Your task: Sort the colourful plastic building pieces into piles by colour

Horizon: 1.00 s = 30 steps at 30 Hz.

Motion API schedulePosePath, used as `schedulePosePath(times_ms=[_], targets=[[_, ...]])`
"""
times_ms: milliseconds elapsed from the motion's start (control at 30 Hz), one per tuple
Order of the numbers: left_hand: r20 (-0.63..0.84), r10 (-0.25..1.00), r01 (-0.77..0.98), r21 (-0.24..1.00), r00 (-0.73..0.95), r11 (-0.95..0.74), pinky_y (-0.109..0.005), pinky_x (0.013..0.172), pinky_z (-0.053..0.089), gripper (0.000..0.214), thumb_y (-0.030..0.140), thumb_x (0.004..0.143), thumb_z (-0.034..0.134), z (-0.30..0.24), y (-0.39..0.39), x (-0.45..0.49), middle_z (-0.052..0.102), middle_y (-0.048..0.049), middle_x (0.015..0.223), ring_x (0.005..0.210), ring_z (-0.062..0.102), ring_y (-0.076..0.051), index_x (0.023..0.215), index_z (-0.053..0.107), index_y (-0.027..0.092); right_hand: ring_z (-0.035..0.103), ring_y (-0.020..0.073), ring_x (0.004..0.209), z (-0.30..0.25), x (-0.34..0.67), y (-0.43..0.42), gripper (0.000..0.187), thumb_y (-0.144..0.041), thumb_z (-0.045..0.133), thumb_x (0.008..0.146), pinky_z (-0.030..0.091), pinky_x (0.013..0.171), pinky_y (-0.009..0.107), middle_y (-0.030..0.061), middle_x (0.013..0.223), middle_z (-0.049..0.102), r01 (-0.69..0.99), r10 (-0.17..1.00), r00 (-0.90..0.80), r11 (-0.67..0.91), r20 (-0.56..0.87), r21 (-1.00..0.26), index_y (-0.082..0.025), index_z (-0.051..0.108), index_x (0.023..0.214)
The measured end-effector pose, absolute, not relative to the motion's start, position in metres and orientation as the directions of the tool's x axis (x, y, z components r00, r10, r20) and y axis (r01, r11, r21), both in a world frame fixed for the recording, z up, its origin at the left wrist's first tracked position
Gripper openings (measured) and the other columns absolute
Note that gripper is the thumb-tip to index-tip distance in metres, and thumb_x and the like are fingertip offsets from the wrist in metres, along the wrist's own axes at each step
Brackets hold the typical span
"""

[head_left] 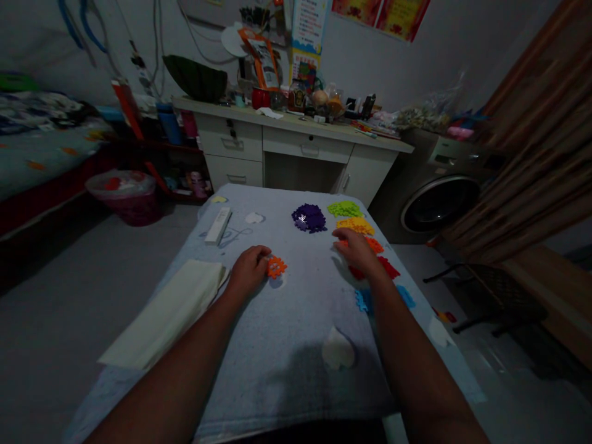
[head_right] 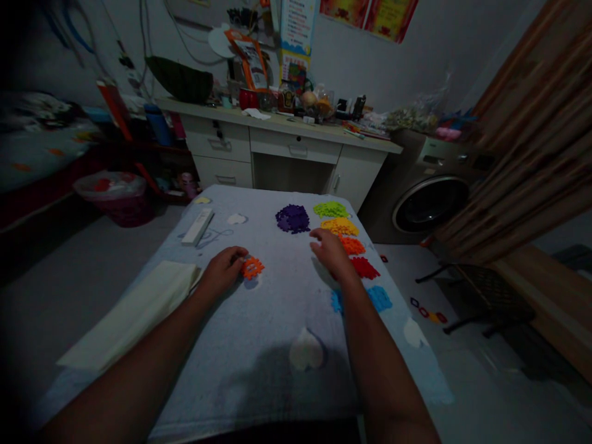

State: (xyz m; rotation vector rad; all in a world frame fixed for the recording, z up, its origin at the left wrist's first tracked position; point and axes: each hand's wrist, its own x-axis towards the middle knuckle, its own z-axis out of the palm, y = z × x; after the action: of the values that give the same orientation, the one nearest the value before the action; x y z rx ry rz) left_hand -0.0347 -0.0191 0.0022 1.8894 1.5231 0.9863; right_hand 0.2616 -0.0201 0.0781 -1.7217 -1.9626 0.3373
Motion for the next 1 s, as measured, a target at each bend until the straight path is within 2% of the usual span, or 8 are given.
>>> schedulePosePath(times_ms=[133,233,300,367,600,767,867,1000], targets=[[0.249,0.967,0.555,0.798,0.052,-0.235,-0.036,0.089,0.049,0.029,0.021,0.080,0.044,0.002,-0.018,-0.037,0.068,-0.0075,0.103,0.094,0.064,-0.021,0.100,0.064,0.019,0.058,0.0232,0.117,0.058,0.191,-0.036,0.038,-0.021,0.067,0.082,0.042,0.105,0.040,0.0115,0.124,0.065,0.725,0.879,-0.456,0.457,0.138,-0.515,-0.016,0.064,0.119],[0.251,0.968,0.499,0.837,0.012,-0.223,-0.036,0.091,0.048,0.028,0.024,0.082,0.044,0.002,-0.018,-0.038,0.068,-0.0076,0.105,0.098,0.063,-0.021,0.103,0.062,0.019,0.046,0.0277,0.130,0.038,0.159,-0.045,0.059,-0.030,0.069,0.082,0.036,0.109,0.046,0.0147,0.141,0.054,0.684,0.837,-0.520,0.528,0.171,-0.504,-0.015,0.051,0.137],[0.241,0.970,0.454,0.866,-0.014,-0.209,-0.036,0.090,0.049,0.028,0.024,0.082,0.044,0.002,-0.018,-0.039,0.068,-0.0071,0.105,0.097,0.064,-0.021,0.105,0.061,0.019,0.039,0.0301,0.135,0.029,0.148,-0.048,0.068,-0.035,0.069,0.082,0.032,0.110,0.048,0.0152,0.147,0.047,0.692,0.835,-0.519,0.536,0.184,-0.484,-0.016,0.044,0.142],[0.233,0.972,0.420,0.886,-0.032,-0.199,-0.035,0.089,0.050,0.028,0.023,0.082,0.045,0.001,-0.017,-0.039,0.068,-0.0067,0.105,0.097,0.064,-0.020,0.105,0.061,0.020,0.039,0.0307,0.133,0.025,0.142,-0.049,0.069,-0.039,0.069,0.082,0.031,0.110,0.049,0.0143,0.146,0.047,0.710,0.843,-0.508,0.528,0.180,-0.466,-0.018,0.043,0.143],[0.218,0.974,0.395,0.901,-0.056,-0.180,-0.033,0.085,0.050,0.029,0.024,0.081,0.047,0.003,-0.018,-0.038,0.068,-0.0066,0.104,0.094,0.065,-0.020,0.107,0.060,0.020,0.048,0.0282,0.115,0.022,0.134,-0.050,0.041,-0.036,0.066,0.087,0.038,0.097,0.044,0.0111,0.126,0.059,0.784,0.870,-0.465,0.491,0.166,-0.380,-0.019,0.058,0.123],[0.233,0.971,0.406,0.893,-0.047,-0.195,-0.034,0.088,0.049,0.027,0.024,0.083,0.048,0.000,-0.016,-0.039,0.069,-0.0055,0.102,0.095,0.065,-0.019,0.106,0.060,0.021,0.049,0.0251,0.110,0.023,0.143,-0.046,0.035,-0.032,0.066,0.086,0.037,0.096,0.040,0.0093,0.121,0.059,0.790,0.872,-0.451,0.489,0.189,-0.370,-0.021,0.061,0.119],[0.221,0.974,0.405,0.895,-0.041,-0.186,-0.034,0.086,0.049,0.026,0.027,0.084,0.049,-0.002,-0.015,-0.040,0.070,-0.0052,0.100,0.094,0.066,-0.019,0.106,0.060,0.022,0.050,0.0246,0.112,0.030,0.163,-0.039,0.033,-0.029,0.066,0.086,0.038,0.098,0.039,0.0092,0.122,0.059,0.812,0.896,-0.371,0.440,0.244,-0.383,-0.021,0.062,0.117],[0.197,0.980,0.420,0.892,-0.030,-0.166,-0.033,0.079,0.049,0.025,0.032,0.084,0.050,-0.001,-0.015,-0.040,0.070,-0.0048,0.096,0.087,0.065,-0.019,0.105,0.060,0.022,0.051,0.0265,0.118,0.047,0.215,-0.021,0.034,-0.026,0.065,0.085,0.038,0.103,0.042,0.0135,0.128,0.060,0.851,0.916,-0.199,0.338,0.349,-0.401,-0.017,0.063,0.118]])
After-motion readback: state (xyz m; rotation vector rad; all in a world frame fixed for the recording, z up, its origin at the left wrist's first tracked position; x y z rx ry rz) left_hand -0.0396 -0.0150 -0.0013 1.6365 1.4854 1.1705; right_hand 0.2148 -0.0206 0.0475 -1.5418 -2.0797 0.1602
